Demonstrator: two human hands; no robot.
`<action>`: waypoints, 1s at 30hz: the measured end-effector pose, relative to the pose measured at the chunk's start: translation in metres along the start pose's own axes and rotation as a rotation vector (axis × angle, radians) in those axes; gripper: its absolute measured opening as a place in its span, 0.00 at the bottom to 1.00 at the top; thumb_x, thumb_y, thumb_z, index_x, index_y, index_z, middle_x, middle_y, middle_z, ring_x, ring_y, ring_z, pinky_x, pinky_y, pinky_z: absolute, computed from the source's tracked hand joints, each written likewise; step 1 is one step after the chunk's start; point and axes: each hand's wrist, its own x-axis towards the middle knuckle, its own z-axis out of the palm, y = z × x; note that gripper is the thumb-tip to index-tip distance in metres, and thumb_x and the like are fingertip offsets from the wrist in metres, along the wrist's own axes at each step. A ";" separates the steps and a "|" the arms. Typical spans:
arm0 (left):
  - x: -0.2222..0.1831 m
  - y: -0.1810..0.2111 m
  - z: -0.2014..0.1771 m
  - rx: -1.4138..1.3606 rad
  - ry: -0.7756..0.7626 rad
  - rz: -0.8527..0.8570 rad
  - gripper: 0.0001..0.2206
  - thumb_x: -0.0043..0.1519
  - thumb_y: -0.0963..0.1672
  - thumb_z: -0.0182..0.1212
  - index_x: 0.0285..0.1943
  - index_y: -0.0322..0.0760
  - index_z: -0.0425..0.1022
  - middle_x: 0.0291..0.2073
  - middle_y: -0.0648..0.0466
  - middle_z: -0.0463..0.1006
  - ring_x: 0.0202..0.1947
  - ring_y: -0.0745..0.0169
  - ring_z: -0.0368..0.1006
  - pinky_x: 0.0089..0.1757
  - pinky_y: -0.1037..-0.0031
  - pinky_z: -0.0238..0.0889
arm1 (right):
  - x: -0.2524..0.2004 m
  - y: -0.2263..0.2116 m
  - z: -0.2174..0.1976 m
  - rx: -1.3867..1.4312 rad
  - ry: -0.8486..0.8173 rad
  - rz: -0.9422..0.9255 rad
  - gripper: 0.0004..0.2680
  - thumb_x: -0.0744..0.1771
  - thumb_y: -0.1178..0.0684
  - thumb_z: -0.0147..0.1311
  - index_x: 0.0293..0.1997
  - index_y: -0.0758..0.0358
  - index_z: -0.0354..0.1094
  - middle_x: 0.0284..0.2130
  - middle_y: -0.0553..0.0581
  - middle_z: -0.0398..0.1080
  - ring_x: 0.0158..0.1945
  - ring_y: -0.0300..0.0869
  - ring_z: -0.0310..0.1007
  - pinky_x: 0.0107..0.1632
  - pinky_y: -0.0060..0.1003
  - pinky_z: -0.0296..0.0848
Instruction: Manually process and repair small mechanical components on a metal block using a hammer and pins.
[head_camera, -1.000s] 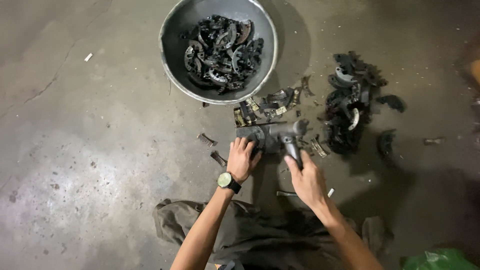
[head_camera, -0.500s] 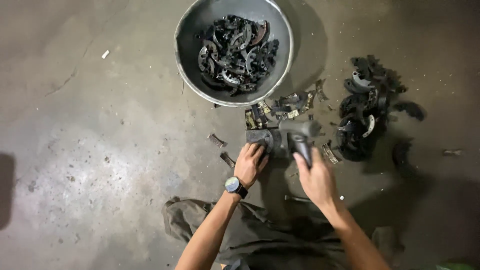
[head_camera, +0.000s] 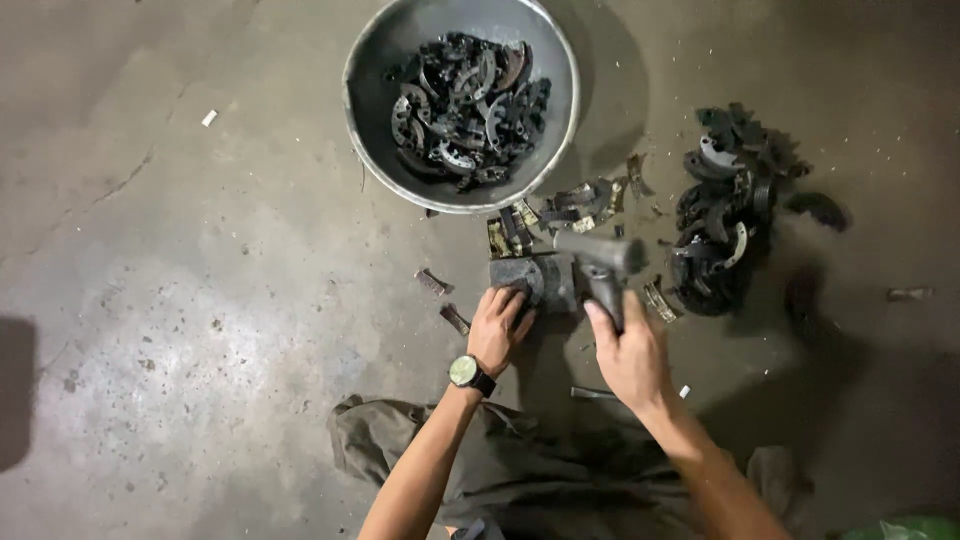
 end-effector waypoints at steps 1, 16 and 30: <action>-0.001 0.001 0.000 -0.010 -0.009 -0.014 0.15 0.58 0.41 0.68 0.52 0.27 0.76 0.49 0.44 0.75 0.49 0.41 0.69 0.50 0.59 0.66 | -0.003 -0.005 -0.002 -0.002 0.073 -0.092 0.11 0.69 0.49 0.56 0.44 0.69 0.67 0.29 0.69 0.73 0.30 0.59 0.75 0.33 0.51 0.71; -0.003 -0.005 -0.004 0.017 -0.077 -0.013 0.14 0.59 0.41 0.67 0.52 0.28 0.77 0.49 0.45 0.76 0.47 0.43 0.69 0.49 0.62 0.67 | -0.006 0.000 0.004 0.087 0.113 -0.245 0.13 0.70 0.51 0.55 0.57 0.67 0.64 0.31 0.67 0.76 0.30 0.55 0.79 0.31 0.46 0.75; -0.001 -0.005 -0.010 -0.014 -0.084 0.029 0.13 0.59 0.40 0.67 0.51 0.27 0.77 0.48 0.45 0.76 0.48 0.43 0.70 0.50 0.62 0.67 | -0.004 0.008 0.003 0.033 0.173 -0.247 0.11 0.71 0.48 0.55 0.46 0.69 0.66 0.26 0.65 0.72 0.25 0.52 0.74 0.29 0.43 0.71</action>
